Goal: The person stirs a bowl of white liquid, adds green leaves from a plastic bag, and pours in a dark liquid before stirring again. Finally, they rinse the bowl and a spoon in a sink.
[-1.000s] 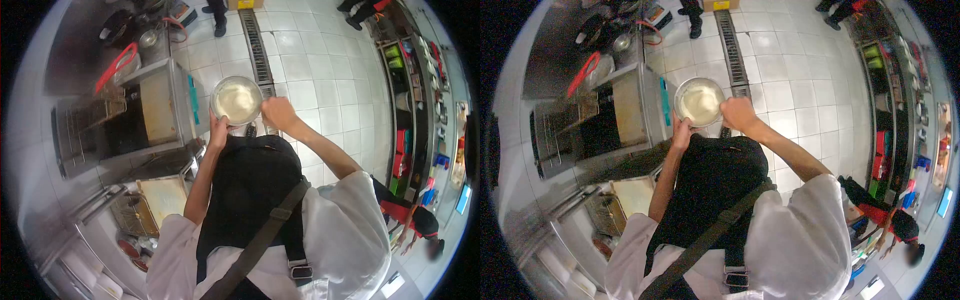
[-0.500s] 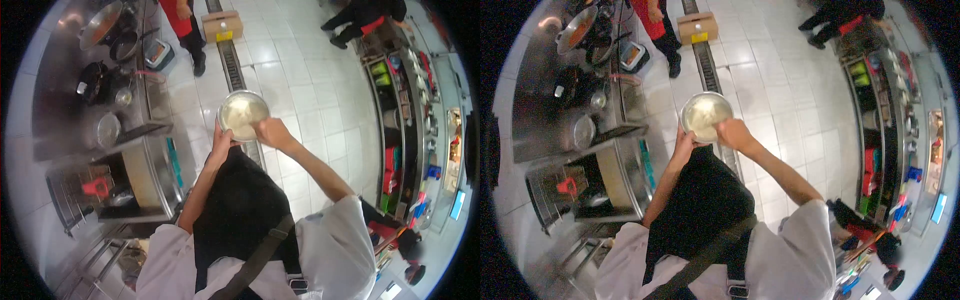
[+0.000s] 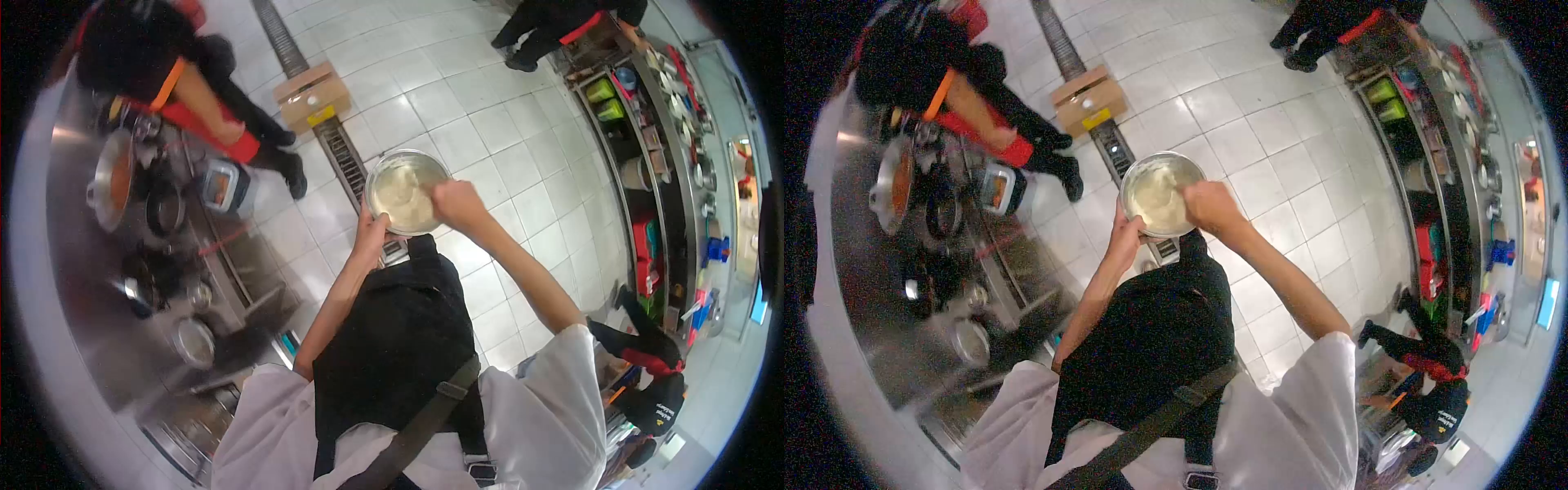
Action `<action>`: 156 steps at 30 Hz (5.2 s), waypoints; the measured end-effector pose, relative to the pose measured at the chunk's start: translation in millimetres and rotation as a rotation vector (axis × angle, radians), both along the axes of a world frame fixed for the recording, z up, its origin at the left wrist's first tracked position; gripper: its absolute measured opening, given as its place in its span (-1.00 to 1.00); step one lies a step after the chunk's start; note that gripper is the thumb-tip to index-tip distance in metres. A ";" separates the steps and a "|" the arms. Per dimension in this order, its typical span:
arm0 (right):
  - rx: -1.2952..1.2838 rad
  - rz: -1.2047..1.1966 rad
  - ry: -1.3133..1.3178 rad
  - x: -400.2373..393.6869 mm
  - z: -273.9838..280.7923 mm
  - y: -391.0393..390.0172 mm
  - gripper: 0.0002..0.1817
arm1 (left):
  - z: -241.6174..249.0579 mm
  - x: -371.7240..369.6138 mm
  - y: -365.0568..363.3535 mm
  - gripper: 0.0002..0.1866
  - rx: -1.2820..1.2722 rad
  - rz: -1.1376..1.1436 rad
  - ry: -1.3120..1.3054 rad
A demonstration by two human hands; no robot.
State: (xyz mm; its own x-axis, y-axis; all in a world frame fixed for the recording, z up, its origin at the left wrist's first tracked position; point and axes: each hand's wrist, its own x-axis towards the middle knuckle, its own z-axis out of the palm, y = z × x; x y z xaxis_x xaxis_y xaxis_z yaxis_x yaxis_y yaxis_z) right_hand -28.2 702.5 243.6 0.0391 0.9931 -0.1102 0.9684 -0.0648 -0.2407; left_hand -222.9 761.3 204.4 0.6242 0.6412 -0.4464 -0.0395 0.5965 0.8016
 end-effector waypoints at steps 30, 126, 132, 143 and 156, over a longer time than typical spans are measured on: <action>-0.105 0.132 0.001 508.0 49.4 692.2 -0.82 | 25.1 493.4 697.5 -0.17 -0.055 0.085 -0.023; -0.055 -0.739 0.031 2111.7 29.4 2368.5 -0.84 | -2.1 2186.9 2491.6 -0.23 -0.107 -0.675 -0.098; 0.004 -0.820 0.117 2229.3 38.6 2370.0 -0.82 | 16.3 2341.9 2521.8 -0.26 -0.084 -0.838 -0.062; -0.056 -1.032 0.070 2456.1 37.8 2316.8 -0.76 | 1.3 2594.8 2474.9 -0.13 -0.060 -1.015 -0.024; -0.064 -0.775 0.126 2752.4 60.5 2310.5 -0.75 | -1.3 2853.9 2451.4 -0.09 -0.117 -0.836 -0.003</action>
State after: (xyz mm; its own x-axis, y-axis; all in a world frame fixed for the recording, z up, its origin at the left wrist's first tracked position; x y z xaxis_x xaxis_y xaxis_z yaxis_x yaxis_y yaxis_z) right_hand 2724.2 3013.0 304.1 0.7014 0.6792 -0.2162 0.6068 -0.7281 -0.3190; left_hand 2631.0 3212.8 203.1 0.8740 -0.0825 -0.4788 0.4500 0.5091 0.7337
